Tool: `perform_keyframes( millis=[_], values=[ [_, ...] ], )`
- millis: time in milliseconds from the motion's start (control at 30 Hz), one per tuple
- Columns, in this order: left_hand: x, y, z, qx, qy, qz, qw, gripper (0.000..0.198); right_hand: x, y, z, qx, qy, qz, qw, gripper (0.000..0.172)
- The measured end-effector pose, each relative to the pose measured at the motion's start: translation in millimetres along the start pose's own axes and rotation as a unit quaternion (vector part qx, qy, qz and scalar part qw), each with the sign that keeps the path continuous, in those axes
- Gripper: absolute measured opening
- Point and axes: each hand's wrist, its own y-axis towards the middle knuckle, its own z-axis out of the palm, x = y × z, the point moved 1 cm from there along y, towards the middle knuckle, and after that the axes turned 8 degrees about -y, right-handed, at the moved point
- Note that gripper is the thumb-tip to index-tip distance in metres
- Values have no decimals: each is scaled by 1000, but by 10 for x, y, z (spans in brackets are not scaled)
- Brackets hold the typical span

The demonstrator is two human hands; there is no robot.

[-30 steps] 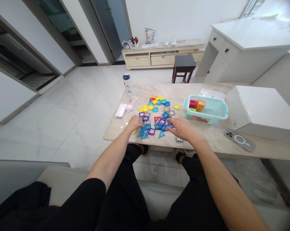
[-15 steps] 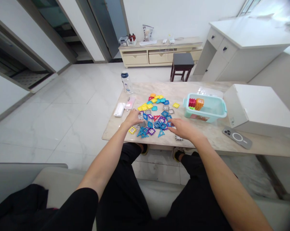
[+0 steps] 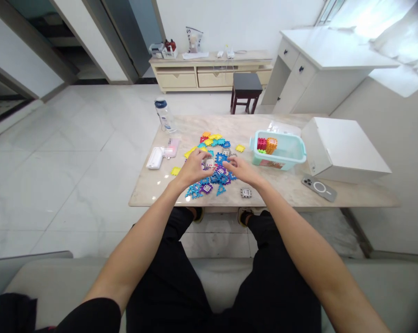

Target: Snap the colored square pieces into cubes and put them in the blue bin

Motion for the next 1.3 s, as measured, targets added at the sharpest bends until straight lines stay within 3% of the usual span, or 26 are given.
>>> perform_keyframes(
  millis=[100, 167, 267, 433, 633, 700, 767, 833, 967, 1100, 1200, 1300],
  values=[
    [-103, 7, 45, 4, 24, 37, 999, 49, -62, 132, 88, 15, 151, 29, 988, 25],
    [-120, 6, 55, 21, 52, 44, 997, 47, -117, 178, 129, 23, 200, 41, 979, 24],
    [-109, 1, 44, 51, 96, 40, 993, 45, -180, 195, 158, 32, 229, 61, 971, 26],
    [-93, -1, 12, 55, 138, 25, 989, 46, -167, 222, 175, 30, 236, 80, 968, 26],
    [-36, -36, -93, 43, 118, -29, 992, 44, -248, 316, 25, -104, 192, 89, 972, 22],
    [3, -56, -142, 35, 108, -49, 992, 43, -351, 315, -58, -129, 127, 103, 978, 22],
    [45, -68, -180, 29, 100, -67, 992, 44, -466, 296, -114, -125, 34, 113, 985, 32],
    [80, -69, -200, 26, 93, -79, 992, 44, -572, 273, -126, -80, -26, 134, 987, 40],
    [108, -46, -188, 30, 81, -84, 993, 46, -676, 264, -112, 1, -43, 155, 987, 37],
    [97, -6, -134, 15, 31, -108, 994, 51, -623, 268, -193, -42, -137, 134, 981, 26],
    [95, 43, -67, -7, -85, -138, 987, 48, -526, 211, -263, -58, -208, 74, 974, 23],
    [72, 105, 22, -20, -218, -169, 961, 35, -437, 107, -310, -72, -236, 31, 969, 25]
  ],
)
